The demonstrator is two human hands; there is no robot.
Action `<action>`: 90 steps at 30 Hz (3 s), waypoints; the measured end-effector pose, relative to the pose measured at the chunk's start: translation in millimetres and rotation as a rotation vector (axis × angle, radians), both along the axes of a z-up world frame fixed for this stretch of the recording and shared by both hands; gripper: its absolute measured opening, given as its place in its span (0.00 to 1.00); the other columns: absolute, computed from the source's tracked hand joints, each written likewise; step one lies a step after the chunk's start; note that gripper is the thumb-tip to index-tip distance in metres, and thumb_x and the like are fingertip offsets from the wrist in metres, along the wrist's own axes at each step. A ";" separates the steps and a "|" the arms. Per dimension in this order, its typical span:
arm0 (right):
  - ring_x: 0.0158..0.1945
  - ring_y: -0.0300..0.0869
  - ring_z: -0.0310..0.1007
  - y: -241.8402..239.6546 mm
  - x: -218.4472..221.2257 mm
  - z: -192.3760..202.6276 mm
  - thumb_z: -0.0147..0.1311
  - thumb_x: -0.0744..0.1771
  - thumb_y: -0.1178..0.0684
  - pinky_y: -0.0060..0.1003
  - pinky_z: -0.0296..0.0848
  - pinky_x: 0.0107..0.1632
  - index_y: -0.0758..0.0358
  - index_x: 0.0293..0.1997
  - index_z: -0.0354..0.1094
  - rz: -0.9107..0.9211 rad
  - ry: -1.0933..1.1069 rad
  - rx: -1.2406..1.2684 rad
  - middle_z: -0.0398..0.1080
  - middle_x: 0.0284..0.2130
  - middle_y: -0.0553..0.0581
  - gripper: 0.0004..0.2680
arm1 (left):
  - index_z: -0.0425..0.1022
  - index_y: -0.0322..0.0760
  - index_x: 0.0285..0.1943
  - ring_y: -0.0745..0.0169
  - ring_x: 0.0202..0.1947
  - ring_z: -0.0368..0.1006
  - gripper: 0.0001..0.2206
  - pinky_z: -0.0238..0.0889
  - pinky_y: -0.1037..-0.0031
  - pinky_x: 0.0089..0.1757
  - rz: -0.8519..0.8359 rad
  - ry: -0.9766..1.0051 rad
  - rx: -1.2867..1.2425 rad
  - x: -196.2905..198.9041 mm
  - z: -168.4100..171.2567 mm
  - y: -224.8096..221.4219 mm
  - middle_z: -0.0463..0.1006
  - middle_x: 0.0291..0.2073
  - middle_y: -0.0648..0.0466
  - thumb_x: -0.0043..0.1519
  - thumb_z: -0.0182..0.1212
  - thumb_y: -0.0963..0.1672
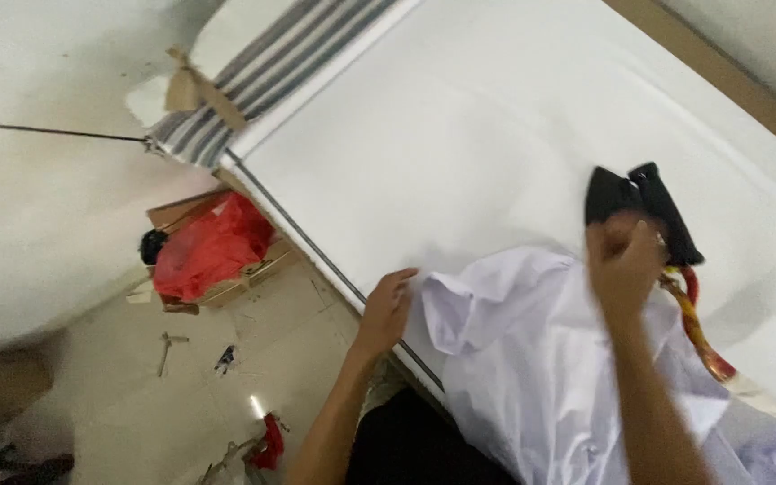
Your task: Ironing white shirts on a large industrial ironing table using a steam iron.
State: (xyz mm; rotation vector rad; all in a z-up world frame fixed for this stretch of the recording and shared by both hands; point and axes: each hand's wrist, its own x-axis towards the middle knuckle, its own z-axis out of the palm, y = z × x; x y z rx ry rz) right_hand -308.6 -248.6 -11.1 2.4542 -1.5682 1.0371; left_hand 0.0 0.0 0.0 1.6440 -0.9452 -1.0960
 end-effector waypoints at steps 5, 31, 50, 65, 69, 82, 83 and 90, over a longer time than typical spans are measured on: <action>0.46 0.58 0.78 181.6 73.6 -8.4 0.62 0.65 0.52 0.48 0.77 0.47 0.65 0.54 0.75 -0.076 -0.468 1.226 0.78 0.43 0.69 0.13 | 0.71 0.37 0.66 0.40 0.60 0.72 0.21 0.65 0.54 0.59 -0.391 -0.057 0.101 25.8 -9.5 -61.6 0.76 0.57 0.42 0.62 0.59 0.41; 0.24 0.53 0.69 243.7 155.2 4.3 0.54 0.61 0.58 0.48 0.66 0.34 0.55 0.34 0.64 -0.582 -0.367 0.606 0.62 0.19 0.56 0.05 | 0.71 0.42 0.30 0.56 0.34 0.77 0.10 0.75 0.68 0.39 -0.566 -0.271 -0.424 55.3 -48.8 -82.4 0.73 0.33 0.55 0.56 0.67 0.36; 0.44 0.52 0.77 178.2 67.5 18.3 0.60 0.69 0.57 0.43 0.77 0.43 0.62 0.52 0.75 -0.288 -0.266 0.465 0.77 0.41 0.62 0.07 | 0.62 0.26 0.68 0.37 0.64 0.67 0.30 0.56 0.52 0.63 -0.426 0.279 -0.029 12.3 22.0 -2.4 0.72 0.59 0.36 0.66 0.61 0.53; 0.76 0.65 0.45 103.6 48.0 -25.5 0.39 0.71 0.31 0.69 0.50 0.72 0.50 0.77 0.50 -0.159 0.367 0.570 0.45 0.77 0.57 0.26 | 0.80 0.55 0.45 0.61 0.35 0.74 0.05 0.60 0.64 0.44 -0.548 -0.876 -0.335 34.7 -48.6 10.7 0.77 0.32 0.61 0.64 0.62 0.49; 0.76 0.65 0.45 107.7 46.3 -25.9 0.40 0.72 0.34 0.70 0.48 0.72 0.52 0.77 0.53 -0.149 0.330 0.510 0.46 0.76 0.58 0.24 | 0.65 0.38 0.67 0.42 0.62 0.68 0.28 0.59 0.48 0.60 -0.632 -0.545 -0.452 -0.8 -21.7 1.0 0.69 0.62 0.43 0.62 0.63 0.53; 0.52 0.43 0.75 101.7 17.3 -30.5 0.62 0.66 0.62 0.36 0.74 0.57 0.55 0.46 0.78 -0.011 -0.175 -0.081 0.75 0.48 0.48 0.07 | 0.78 0.39 0.47 0.50 0.44 0.80 0.28 0.69 0.59 0.44 -0.531 -0.330 -0.296 -14.5 38.1 -22.2 0.82 0.39 0.49 0.61 0.59 0.63; 0.52 0.46 0.76 99.4 11.6 -36.1 0.61 0.66 0.62 0.38 0.75 0.57 0.58 0.47 0.77 0.034 -0.165 -0.083 0.75 0.48 0.52 0.07 | 0.73 0.36 0.57 0.45 0.50 0.78 0.31 0.69 0.55 0.47 -0.468 -0.185 -0.182 -25.8 25.4 -21.7 0.81 0.46 0.45 0.60 0.62 0.62; 0.73 0.64 0.55 66.4 26.6 -58.2 0.41 0.71 0.37 0.61 0.54 0.72 0.65 0.73 0.56 0.108 0.398 0.297 0.57 0.71 0.68 0.25 | 0.22 0.35 0.82 0.25 0.75 0.46 0.46 0.46 0.42 0.68 -0.234 0.246 0.209 -13.4 26.6 -52.4 0.40 0.78 0.30 0.63 0.57 0.44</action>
